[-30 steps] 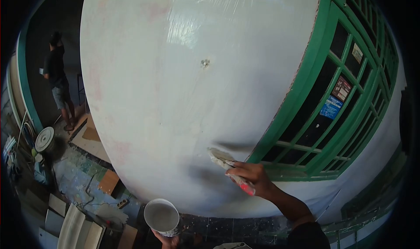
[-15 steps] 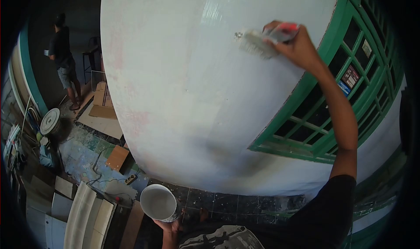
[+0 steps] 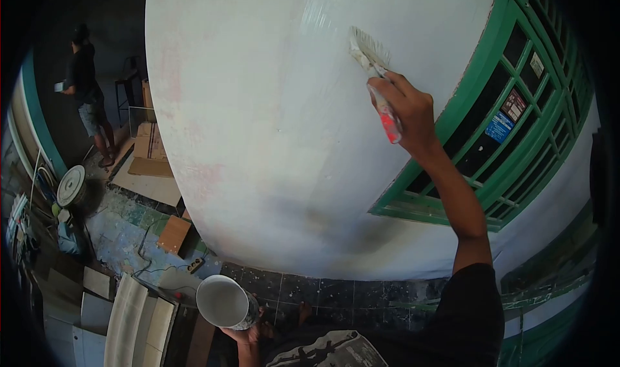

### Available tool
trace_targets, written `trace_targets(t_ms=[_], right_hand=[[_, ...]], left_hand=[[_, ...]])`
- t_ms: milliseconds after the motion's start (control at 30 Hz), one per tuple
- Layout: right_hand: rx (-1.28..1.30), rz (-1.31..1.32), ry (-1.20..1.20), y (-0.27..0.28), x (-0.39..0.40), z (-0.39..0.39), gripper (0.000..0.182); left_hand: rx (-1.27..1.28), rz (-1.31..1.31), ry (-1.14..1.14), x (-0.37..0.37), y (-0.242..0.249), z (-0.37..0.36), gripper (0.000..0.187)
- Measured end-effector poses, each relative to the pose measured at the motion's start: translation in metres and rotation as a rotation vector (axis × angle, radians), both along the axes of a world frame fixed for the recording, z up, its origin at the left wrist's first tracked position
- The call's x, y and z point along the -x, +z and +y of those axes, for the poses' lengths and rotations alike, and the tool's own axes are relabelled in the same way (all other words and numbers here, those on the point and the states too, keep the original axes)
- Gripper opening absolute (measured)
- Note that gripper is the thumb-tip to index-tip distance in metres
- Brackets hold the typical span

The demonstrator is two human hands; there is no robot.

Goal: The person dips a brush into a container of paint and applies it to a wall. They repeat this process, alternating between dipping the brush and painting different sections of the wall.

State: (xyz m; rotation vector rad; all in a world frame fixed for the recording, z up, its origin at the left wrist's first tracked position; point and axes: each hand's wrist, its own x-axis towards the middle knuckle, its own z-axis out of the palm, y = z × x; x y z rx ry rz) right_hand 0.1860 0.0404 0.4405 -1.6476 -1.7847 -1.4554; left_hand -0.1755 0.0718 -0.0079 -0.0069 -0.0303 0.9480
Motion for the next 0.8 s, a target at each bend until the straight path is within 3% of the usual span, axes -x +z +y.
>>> trace_targets(t_ms=[33,133,200,267,300,467,567,600,700,767,800], right_hand=[[-0.013,0.138,0.037,0.001,0.004,-0.002,0.031],[-0.060,0.208,0.103,-0.017,0.005,-0.003,0.033],[0.117,0.186,-0.079,-0.050,0.008,-0.005,0.032],[0.047,-0.190,-0.079,-0.107,-0.005,0.014,0.015],[0.081,-0.198,-0.110,-0.130,0.000,0.015,0.011],[0.340,0.104,-0.072,-0.242,0.014,0.004,0.013],[0.615,0.583,0.038,-0.300,0.018,-0.003,0.016],[0.606,0.603,0.063,-0.311,0.015,-0.004,0.015],[0.537,0.705,0.118,-0.304,-0.024,-0.006,0.017],[0.465,0.926,0.003,-0.233,-0.033,-0.006,0.018],[0.442,0.804,0.042,-0.200,-0.035,-0.008,0.019]], left_hand=[[-0.004,-0.006,-0.004,0.000,0.002,0.000,0.085],[0.019,0.013,-0.001,0.002,-0.006,0.002,0.085],[-0.001,0.017,-0.027,0.004,-0.017,0.006,0.083],[0.007,-0.006,-0.030,0.003,-0.018,0.007,0.083],[-0.016,-0.030,-0.022,0.002,-0.017,0.006,0.082],[-0.011,-0.027,-0.032,0.003,-0.023,0.003,0.081],[-0.032,-0.046,-0.053,0.006,-0.012,0.001,0.080],[-0.027,-0.052,-0.063,0.007,-0.005,0.000,0.080],[-0.062,-0.085,-0.071,0.012,0.006,0.000,0.079],[-0.022,-0.082,-0.080,0.013,0.009,0.000,0.080],[-0.005,-0.083,-0.088,0.013,0.010,0.000,0.080]])
